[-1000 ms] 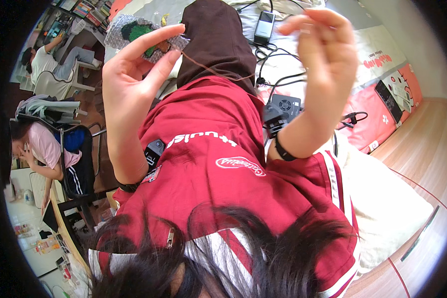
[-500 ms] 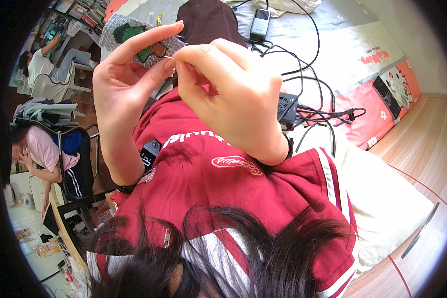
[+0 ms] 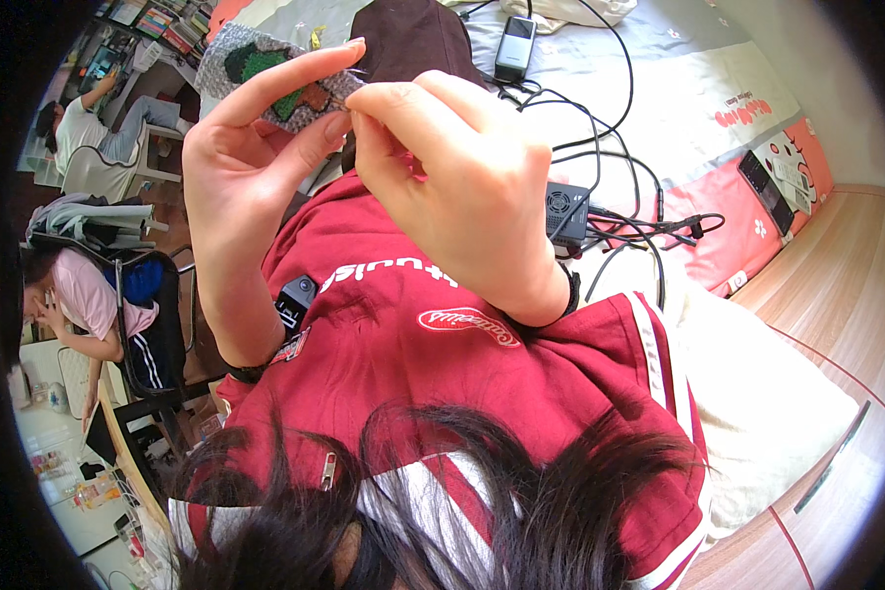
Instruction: The recorder is cross-stitching a small pattern on fabric using a needle and thread.
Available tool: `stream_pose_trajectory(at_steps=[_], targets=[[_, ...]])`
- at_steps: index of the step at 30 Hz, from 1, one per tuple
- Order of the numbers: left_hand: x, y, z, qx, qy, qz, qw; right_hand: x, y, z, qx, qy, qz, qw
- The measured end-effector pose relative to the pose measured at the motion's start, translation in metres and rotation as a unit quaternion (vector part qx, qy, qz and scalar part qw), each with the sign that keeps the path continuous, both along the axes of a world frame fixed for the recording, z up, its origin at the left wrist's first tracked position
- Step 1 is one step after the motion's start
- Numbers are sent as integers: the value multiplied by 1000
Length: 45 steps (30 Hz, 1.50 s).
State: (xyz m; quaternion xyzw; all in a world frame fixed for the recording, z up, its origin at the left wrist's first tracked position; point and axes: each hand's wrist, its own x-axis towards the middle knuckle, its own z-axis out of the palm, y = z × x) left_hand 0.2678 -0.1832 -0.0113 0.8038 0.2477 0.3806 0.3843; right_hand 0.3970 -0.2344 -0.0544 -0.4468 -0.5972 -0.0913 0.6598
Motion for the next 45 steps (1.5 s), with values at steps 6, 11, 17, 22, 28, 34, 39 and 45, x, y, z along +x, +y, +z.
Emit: stream_pose_trajectory(at_steps=[6, 11, 17, 22, 28, 34, 39, 45], targets=[[0, 0, 0, 1, 9, 3, 1000, 0, 0, 0, -2, -11, 5, 1000], [0, 1, -4, 61, 39, 7, 997, 1, -2, -2, -23, -55, 5, 998], [6, 3, -13, 106, 28, 17, 994, 2, 0, 0, -33, -128, -24, 991], [6, 2, -13, 142, 72, 29, 987, 6, 0, 0, -83, -151, -17, 985], [3, -6, 0, -98, -67, -73, 990, 35, 8, 6, -61, 133, 173, 974], [1, -4, -1, -73, -31, -85, 993, 26, 31, -23, -228, 367, 594, 678], [-2, 0, -5, -78, -43, -93, 992, 24, 40, -27, -220, 352, 707, 573], [0, 2, -7, -75, -37, -95, 992, 24, 42, -30, -254, 328, 598, 686]])
